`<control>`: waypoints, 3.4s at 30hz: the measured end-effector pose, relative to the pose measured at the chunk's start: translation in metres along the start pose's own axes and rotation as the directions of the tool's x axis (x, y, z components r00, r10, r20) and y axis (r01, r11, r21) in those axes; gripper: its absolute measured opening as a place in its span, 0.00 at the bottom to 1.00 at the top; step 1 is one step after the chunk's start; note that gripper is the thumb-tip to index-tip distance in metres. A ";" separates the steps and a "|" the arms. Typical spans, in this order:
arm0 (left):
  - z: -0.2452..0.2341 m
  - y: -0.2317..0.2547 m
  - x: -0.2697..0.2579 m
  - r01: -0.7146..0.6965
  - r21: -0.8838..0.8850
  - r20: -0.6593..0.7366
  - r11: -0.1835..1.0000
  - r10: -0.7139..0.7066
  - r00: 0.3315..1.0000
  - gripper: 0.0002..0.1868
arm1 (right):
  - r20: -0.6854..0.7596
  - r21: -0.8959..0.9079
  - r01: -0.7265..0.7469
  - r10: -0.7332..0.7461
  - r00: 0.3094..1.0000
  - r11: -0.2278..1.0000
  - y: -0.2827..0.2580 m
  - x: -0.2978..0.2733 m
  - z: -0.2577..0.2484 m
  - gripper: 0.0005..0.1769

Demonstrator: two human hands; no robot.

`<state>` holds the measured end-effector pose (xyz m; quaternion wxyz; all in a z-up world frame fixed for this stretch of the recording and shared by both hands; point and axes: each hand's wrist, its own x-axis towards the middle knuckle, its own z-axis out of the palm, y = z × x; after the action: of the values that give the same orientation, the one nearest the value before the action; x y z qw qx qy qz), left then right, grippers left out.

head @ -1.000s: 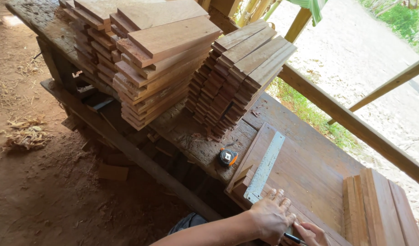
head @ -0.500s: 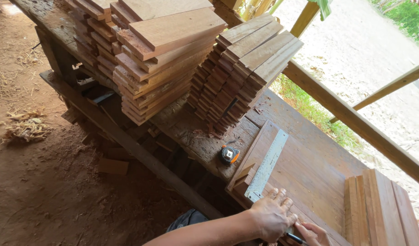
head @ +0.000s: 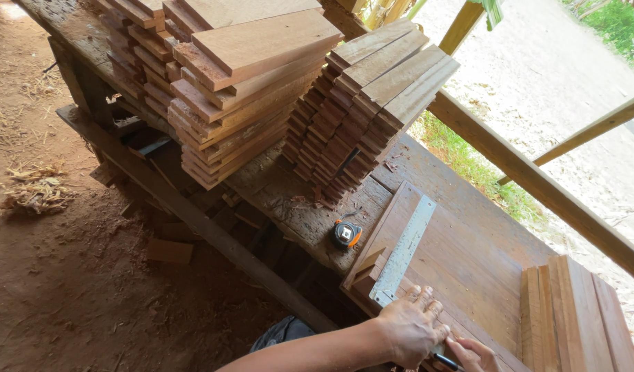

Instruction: Measure and mark wooden boards using a speed square and a pen on a workbench.

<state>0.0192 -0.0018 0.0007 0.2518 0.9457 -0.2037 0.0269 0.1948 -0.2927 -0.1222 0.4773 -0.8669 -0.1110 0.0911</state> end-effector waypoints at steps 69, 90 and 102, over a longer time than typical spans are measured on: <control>-0.003 0.002 -0.015 0.092 -0.194 0.012 0.977 -0.092 0.996 0.14 | 0.594 -0.558 0.566 -0.185 0.783 0.608 -0.295 -0.026 0.154 0.13; -0.007 0.003 -0.015 0.013 -0.051 -0.148 0.999 -0.020 0.989 0.26 | 0.508 -0.424 0.476 -0.233 0.829 0.770 -0.284 0.013 0.161 0.11; -0.013 0.000 -0.012 0.003 -0.021 0.057 1.000 -0.002 0.998 0.17 | 0.418 -0.477 0.388 -0.185 0.889 0.789 -0.301 0.015 0.162 0.13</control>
<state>0.0086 0.0094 0.0096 0.2558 0.9436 -0.2100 -0.0024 0.1351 -0.0015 0.0463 0.1896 -0.9086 -0.3477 0.1330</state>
